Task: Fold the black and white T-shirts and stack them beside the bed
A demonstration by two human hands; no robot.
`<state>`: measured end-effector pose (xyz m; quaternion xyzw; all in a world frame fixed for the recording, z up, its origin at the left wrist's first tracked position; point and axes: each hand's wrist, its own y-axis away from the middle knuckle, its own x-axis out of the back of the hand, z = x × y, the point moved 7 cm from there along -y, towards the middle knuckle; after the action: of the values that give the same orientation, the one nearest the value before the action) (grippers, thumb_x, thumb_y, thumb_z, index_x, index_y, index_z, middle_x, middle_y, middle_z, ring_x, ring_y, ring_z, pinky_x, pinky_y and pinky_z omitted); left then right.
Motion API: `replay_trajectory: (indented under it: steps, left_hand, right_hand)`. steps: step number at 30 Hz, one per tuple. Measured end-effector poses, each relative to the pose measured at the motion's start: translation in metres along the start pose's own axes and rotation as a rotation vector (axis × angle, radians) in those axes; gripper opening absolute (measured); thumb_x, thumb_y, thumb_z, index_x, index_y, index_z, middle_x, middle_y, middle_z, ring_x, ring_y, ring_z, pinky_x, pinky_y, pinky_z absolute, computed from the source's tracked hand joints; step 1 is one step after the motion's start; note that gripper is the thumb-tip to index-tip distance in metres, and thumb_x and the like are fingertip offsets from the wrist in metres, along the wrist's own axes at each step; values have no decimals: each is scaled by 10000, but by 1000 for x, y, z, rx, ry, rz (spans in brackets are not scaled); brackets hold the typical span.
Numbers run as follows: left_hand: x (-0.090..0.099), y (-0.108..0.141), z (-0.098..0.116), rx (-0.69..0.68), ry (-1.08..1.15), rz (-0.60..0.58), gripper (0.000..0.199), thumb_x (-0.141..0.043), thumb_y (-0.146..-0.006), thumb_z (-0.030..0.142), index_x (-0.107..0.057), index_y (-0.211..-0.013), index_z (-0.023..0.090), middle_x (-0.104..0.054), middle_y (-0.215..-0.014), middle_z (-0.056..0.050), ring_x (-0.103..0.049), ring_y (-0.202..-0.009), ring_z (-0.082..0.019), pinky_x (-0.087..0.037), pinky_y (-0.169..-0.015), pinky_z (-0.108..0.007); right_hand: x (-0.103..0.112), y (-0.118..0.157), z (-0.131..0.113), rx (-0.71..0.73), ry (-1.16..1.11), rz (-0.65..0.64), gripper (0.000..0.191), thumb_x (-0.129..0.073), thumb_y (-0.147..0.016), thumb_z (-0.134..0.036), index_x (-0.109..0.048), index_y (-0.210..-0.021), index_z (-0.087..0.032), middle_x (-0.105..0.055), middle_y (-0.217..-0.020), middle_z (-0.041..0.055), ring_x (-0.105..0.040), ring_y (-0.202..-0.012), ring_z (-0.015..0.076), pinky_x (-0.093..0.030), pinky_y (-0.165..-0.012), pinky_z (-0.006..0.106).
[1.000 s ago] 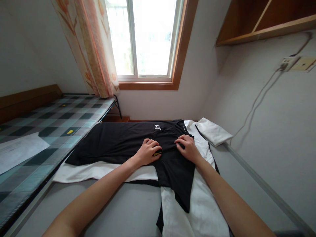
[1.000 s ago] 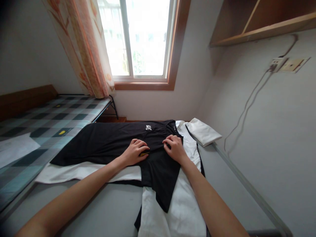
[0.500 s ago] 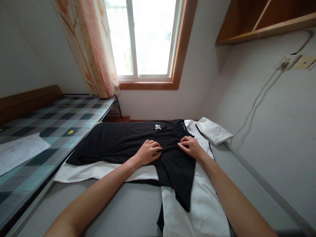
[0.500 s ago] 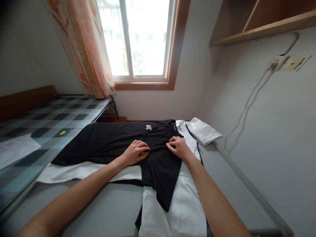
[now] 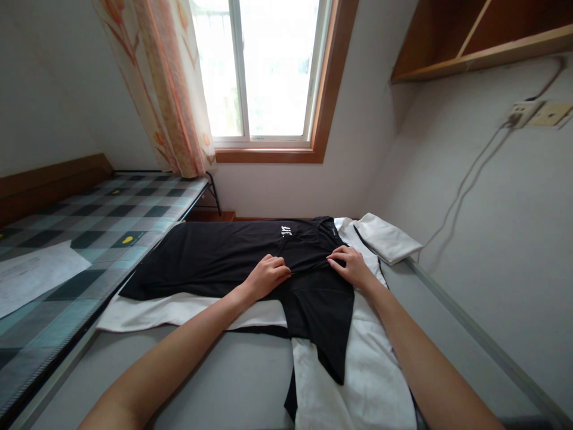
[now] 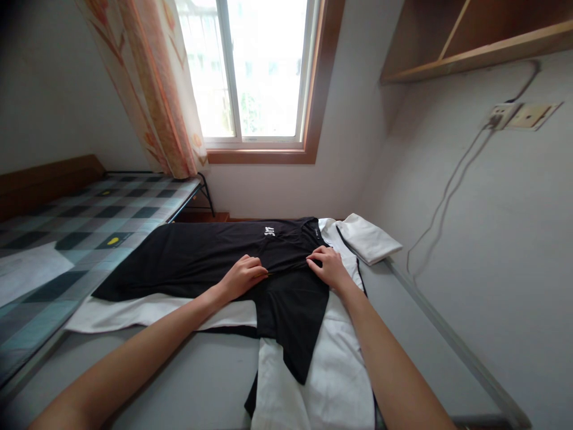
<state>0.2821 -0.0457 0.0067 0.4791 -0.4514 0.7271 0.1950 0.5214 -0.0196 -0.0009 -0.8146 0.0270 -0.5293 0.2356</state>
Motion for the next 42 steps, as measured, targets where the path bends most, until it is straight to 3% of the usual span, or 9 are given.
replay_trajectory:
  steps: [4,8,11,17,34,42]
  left_hand:
    - [6,0,4,-18,-24,60,295,-485,-958,419,-664,-852,210,-633,-806,-11,-554,-721,-126,-358,-746,-291]
    - [15,1,1,87,-92,136,407,-545,-888,541,-599,-698,185,-616,-738,-9,-539,-680,-136,-339,-733,-315]
    - [15,1,0,105,-103,116,458,-581,-841,590,-552,-639,181,-597,-692,3,-522,-647,-131,-331,-726,-315]
    - [4,0,1,32,-48,32,402,-570,-882,520,-547,-663,184,-595,-705,16,-518,-642,-117,-339,-737,-293]
    - [1,-2,2,35,26,-32,299,-616,-864,445,-558,-710,195,-621,-743,4,-549,-694,-139,-362,-704,-285]
    - [0,0,0,33,38,12,185,-552,-919,304,-583,-772,195,-658,-755,8,-584,-693,-124,-374,-720,-275]
  right_hand:
    - [0,0,0,-9,5,-9,230,-552,-867,-366,-748,-868,-246,-669,-983,71,-592,-948,251,-399,-841,408]
    - [-1,0,0,-20,-5,-25,220,-554,-866,-361,-738,-896,-244,-663,-992,70,-588,-960,254,-397,-850,414]
    - [-1,0,0,-20,-4,-26,214,-558,-863,-358,-732,-908,-241,-660,-996,71,-585,-959,252,-399,-853,412]
    - [-2,0,1,-23,0,-25,209,-557,-864,-359,-725,-906,-242,-656,-999,73,-577,-955,254,-399,-850,412]
    - [-1,0,0,-55,-22,-24,213,-546,-864,-370,-717,-890,-246,-655,-991,73,-574,-967,260,-395,-851,416]
    - [-1,0,0,-65,-17,-31,213,-546,-864,-376,-713,-893,-248,-652,-997,71,-568,-976,263,-392,-841,413]
